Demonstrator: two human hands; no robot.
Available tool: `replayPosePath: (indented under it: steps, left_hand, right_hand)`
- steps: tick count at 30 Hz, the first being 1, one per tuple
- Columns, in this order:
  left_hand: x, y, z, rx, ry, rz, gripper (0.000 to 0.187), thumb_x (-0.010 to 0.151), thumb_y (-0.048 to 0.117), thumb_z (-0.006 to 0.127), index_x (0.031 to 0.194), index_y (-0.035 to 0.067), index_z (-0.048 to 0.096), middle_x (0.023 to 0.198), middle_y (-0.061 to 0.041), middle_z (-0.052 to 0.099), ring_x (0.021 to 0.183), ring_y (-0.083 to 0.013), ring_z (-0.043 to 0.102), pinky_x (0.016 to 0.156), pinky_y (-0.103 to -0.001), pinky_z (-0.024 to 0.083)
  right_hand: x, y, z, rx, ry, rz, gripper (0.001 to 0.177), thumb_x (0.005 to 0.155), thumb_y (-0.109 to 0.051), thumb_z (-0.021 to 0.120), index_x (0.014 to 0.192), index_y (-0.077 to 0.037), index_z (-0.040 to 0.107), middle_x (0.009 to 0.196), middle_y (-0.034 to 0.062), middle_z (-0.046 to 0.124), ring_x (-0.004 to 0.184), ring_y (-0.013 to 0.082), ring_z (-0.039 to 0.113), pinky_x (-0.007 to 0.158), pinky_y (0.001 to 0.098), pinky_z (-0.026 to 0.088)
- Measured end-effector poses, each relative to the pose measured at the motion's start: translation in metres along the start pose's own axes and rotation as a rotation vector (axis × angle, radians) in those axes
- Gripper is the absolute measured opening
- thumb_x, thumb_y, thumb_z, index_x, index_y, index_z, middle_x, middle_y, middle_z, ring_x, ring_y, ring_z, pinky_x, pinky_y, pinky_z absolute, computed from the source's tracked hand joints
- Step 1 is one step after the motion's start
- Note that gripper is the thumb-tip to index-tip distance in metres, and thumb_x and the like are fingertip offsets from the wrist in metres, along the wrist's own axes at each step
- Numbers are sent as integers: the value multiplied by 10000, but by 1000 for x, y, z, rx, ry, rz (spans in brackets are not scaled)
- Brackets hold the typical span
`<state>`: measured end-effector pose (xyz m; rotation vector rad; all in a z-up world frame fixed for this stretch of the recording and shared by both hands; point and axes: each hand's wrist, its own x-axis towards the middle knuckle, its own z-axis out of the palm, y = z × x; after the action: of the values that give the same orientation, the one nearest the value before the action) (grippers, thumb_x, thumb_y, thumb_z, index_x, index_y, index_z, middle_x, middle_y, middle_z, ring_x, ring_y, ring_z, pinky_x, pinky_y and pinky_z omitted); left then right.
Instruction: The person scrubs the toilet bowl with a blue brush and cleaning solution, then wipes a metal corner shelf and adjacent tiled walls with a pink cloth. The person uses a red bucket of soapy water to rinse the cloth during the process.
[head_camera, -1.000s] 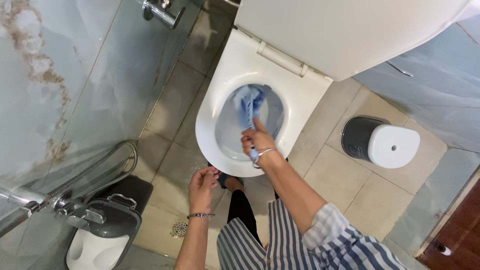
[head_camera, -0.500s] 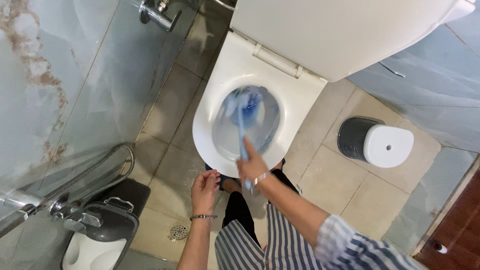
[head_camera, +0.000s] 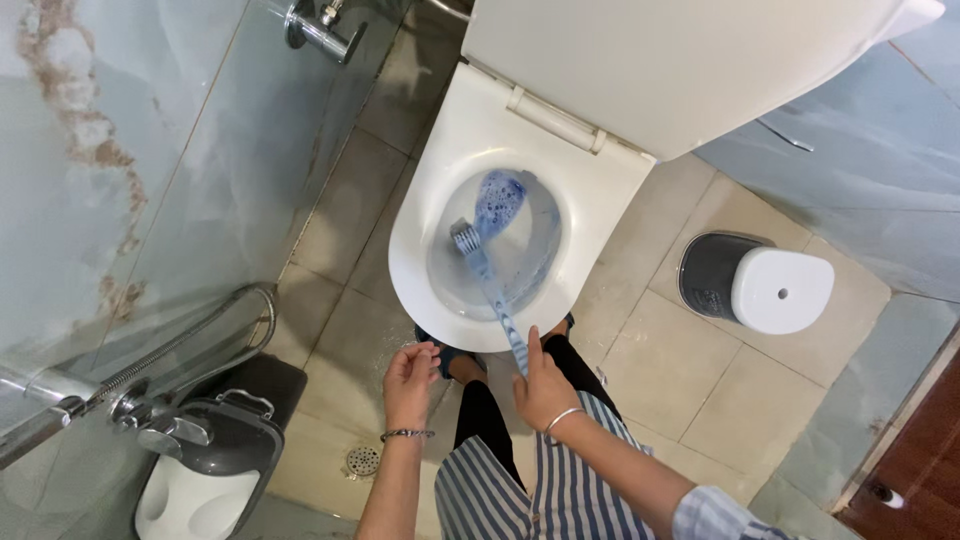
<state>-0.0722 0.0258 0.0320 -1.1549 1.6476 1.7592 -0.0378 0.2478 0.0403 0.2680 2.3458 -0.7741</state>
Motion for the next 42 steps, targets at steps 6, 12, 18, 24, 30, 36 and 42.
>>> replayPosePath:
  steps: [6, 12, 18, 24, 30, 36, 42]
  left_hand:
    - [2, -15, -10, 21, 7, 9, 205, 996, 188, 599, 1121, 56, 694, 1094, -56, 739, 982, -137, 693, 829, -304, 558]
    - [7, -41, -14, 22, 19, -49, 194, 992, 178, 603, 1122, 66, 694, 1109, -55, 748, 994, -147, 692, 825, -307, 548]
    - [18, -41, -13, 36, 17, -59, 192, 988, 177, 608, 1120, 67, 695, 1119, -49, 750, 990, -138, 691, 835, -298, 556]
    - [25, -24, -12, 25, 38, -57, 188, 977, 178, 618, 1106, 71, 702, 1085, -39, 751, 978, -127, 698, 832, -282, 551]
    - [34, -19, -19, 9, 47, -34, 180, 991, 193, 623, 1088, 65, 704, 1060, -37, 748, 957, -124, 690, 818, -283, 547]
    - [34, -35, -20, 3, 17, 9, 174, 991, 166, 614, 1096, 60, 705, 1062, -42, 749, 934, -120, 670, 798, -277, 530]
    - [20, -36, -7, 11, -3, -14, 176, 987, 162, 605, 1092, 62, 705, 1060, -41, 753, 944, -115, 690, 799, -276, 556]
  right_hand:
    - [22, -10, -10, 1295, -415, 628, 910, 869, 44, 632, 1616, -239, 195, 1017, 111, 746, 598, 124, 585, 480, 285, 475]
    - [38, -67, -15, 1411, -266, 972, 465, 973, -347, 571, 1431, -340, 492, 660, 69, 567, 381, 89, 392, 316, 217, 298]
    - [209, -2, 19, 1887, -268, 996, 472, 1024, -457, 543, 744, -78, 510, 534, -51, 429, 359, 39, 330, 267, 182, 232]
    - [325, 74, -1, 2349, -308, 901, 444, 1030, -366, 487, 686, -95, 415, 528, -31, 410, 364, 51, 363, 283, 188, 334]
    - [378, 88, -45, 2384, -513, 756, 368, 997, -249, 560, 673, -101, 468, 521, -8, 465, 360, 71, 433, 245, 192, 334]
    - [268, 50, 62, 1061, -157, 498, 392, 931, -167, 555, 1309, -123, 457, 560, 71, 456, 403, 214, 438, 332, 377, 344]
    - [109, 23, -10, -265, -421, 302, 804, 946, -141, 524, 1627, -162, 97, 1153, 323, 667, 1071, 443, 677, 941, 493, 542]
